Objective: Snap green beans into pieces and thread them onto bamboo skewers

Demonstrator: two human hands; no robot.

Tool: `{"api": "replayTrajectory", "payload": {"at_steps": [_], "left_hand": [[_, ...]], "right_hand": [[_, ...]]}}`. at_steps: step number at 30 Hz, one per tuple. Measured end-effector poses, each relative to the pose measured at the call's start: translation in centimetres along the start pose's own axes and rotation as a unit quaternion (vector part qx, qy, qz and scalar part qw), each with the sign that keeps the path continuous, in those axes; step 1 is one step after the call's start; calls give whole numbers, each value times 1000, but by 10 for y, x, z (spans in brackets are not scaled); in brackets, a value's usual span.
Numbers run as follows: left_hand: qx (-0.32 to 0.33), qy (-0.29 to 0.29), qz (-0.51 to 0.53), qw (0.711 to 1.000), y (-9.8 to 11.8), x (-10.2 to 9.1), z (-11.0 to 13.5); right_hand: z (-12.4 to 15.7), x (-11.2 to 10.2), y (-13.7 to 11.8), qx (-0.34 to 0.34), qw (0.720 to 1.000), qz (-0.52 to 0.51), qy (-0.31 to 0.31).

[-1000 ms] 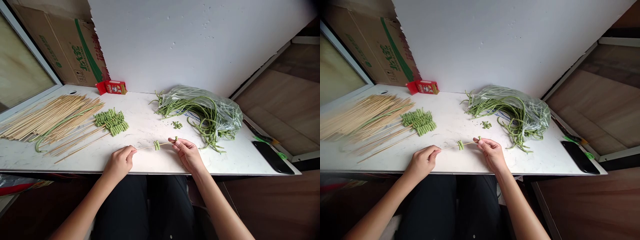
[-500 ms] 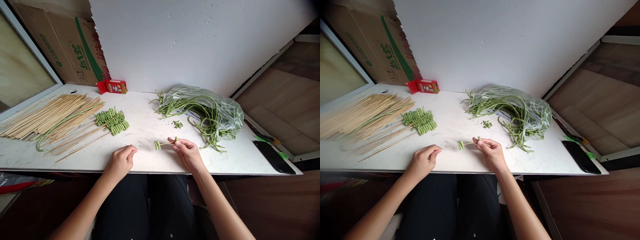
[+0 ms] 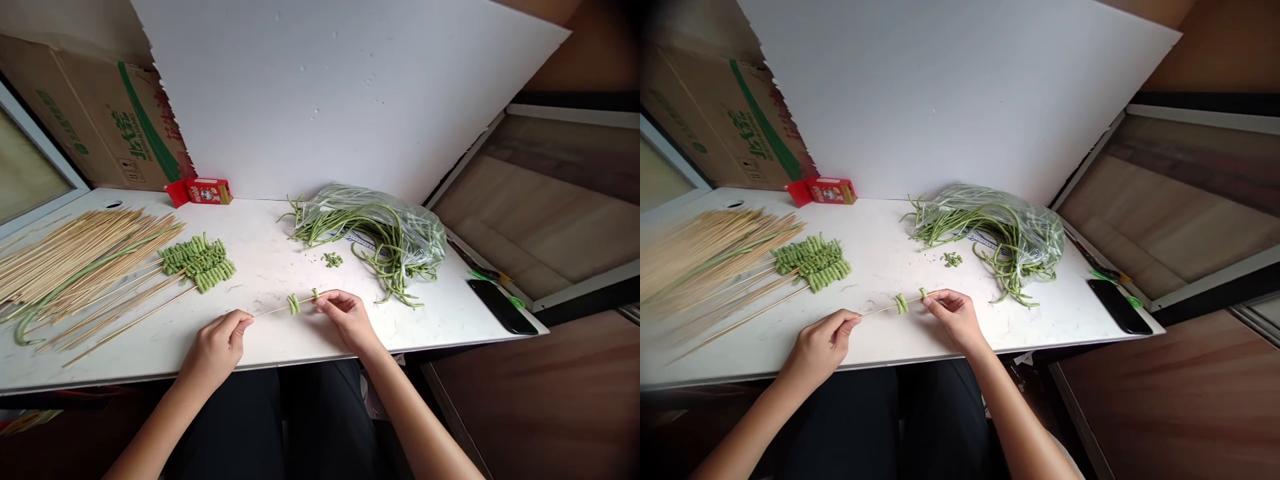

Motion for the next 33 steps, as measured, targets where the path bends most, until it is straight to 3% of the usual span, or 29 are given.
{"api": "replayTrajectory", "payload": {"at_steps": [17,33], "left_hand": [[56,43,-46,996,11,-5,2],[80,34,-56,995,15,-2,3]], "right_hand": [[2,7,-10,-11,999,38,-14],[3,19,-9,-24,996,57,-60]]}}
Point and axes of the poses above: each hand's wrist, its own z-axis away from the middle knuckle, its own x-axis out of the palm, y = z × x, the point moved 10 cm from there along -z, towards the middle knuckle, and after that the axes turned 12 degrees about -y, right-handed, at the moved point
